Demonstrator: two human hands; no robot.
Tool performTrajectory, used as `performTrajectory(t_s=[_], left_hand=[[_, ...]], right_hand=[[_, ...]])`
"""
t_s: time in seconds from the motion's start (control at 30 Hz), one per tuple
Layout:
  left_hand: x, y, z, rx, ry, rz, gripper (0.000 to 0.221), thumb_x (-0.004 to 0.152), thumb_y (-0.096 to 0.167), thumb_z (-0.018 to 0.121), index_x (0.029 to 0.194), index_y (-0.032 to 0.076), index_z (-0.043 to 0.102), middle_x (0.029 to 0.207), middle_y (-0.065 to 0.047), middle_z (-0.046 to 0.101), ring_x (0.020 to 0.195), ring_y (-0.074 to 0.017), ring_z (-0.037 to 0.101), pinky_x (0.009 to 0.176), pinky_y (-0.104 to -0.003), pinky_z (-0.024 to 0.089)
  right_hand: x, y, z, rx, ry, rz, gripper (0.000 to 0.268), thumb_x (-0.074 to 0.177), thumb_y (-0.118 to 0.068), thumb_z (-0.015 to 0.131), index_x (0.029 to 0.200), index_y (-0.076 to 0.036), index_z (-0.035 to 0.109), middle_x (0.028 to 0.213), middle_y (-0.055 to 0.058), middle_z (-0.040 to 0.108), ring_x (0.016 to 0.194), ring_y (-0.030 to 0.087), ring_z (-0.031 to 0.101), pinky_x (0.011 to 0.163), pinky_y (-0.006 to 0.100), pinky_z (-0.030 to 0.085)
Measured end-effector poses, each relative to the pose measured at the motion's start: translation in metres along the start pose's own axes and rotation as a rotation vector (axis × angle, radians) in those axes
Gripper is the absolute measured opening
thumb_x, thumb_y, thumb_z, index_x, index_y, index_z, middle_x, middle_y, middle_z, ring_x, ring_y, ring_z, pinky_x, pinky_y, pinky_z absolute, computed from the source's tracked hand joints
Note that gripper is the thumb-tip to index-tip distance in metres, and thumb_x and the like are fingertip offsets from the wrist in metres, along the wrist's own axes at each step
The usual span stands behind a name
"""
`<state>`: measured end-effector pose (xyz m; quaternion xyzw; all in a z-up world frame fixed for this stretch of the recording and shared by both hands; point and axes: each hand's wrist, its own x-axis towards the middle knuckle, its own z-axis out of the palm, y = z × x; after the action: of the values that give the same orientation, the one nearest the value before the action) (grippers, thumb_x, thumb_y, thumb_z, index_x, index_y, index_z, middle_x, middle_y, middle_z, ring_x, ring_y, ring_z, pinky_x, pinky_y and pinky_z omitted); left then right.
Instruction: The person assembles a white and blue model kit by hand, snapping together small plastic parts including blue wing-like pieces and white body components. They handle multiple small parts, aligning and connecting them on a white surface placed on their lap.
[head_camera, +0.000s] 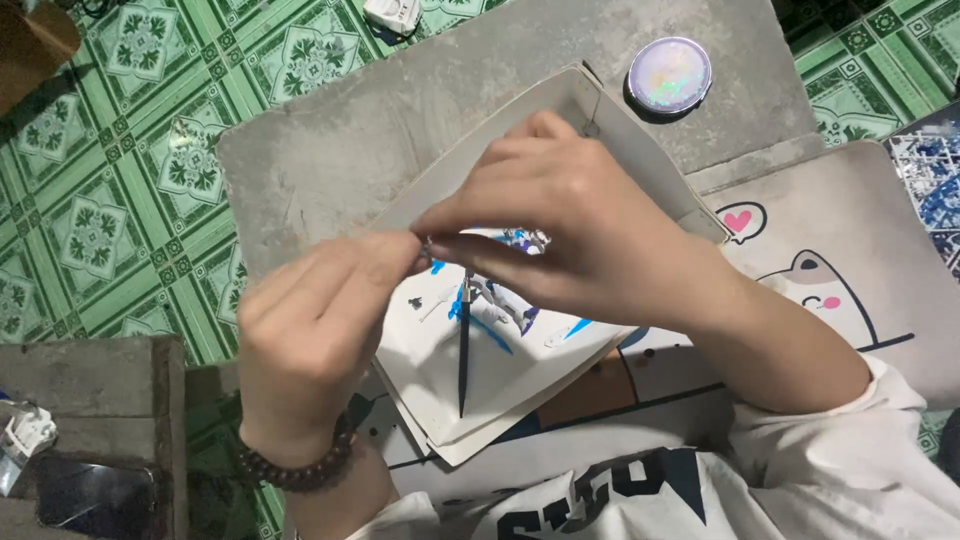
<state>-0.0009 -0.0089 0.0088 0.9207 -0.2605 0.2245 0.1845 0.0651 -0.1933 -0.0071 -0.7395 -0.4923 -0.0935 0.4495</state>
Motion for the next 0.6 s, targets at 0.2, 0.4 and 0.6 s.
performTrajectory(t_s=[0.2, 0.4, 0.6], left_hand=[[-0.002, -0.001, 0.004, 0.004, -0.081, -0.037, 0.017, 0.077, -0.003, 0.073, 0.093, -0.003, 0.069, 0.084, -0.007, 0.071, 0.068, -0.0153, 0.065, 0.054, -0.026, 0.046], [-0.005, -0.009, 0.003, -0.033, -0.18, -0.133, 0.012, 0.08, 0.0, 0.07, 0.092, -0.001, 0.068, 0.083, -0.005, 0.068, 0.055, -0.0166, 0.054, 0.051, -0.029, 0.04], [-0.006, -0.042, 0.019, -0.03, -0.642, -0.54, 0.017, 0.074, 0.012, 0.066, 0.089, 0.008, 0.071, 0.083, -0.005, 0.072, 0.056, -0.0199, 0.063, 0.059, -0.032, 0.049]], right_hand=[[-0.003, 0.003, 0.006, 0.017, -0.055, 0.143, 0.004, 0.079, -0.005, 0.068, 0.081, -0.005, 0.065, 0.068, 0.0, 0.061, 0.062, 0.015, 0.052, 0.073, 0.03, 0.039], [-0.008, 0.009, 0.016, -0.017, -0.1, 0.217, 0.009, 0.087, -0.001, 0.06, 0.085, -0.003, 0.051, 0.071, 0.005, 0.056, 0.065, 0.021, 0.053, 0.074, 0.035, 0.038], [-0.015, -0.022, 0.013, -0.072, -0.303, 0.017, 0.063, 0.045, -0.02, 0.082, 0.101, -0.003, 0.057, 0.091, 0.011, 0.061, 0.08, 0.032, 0.055, 0.073, 0.043, 0.042]])
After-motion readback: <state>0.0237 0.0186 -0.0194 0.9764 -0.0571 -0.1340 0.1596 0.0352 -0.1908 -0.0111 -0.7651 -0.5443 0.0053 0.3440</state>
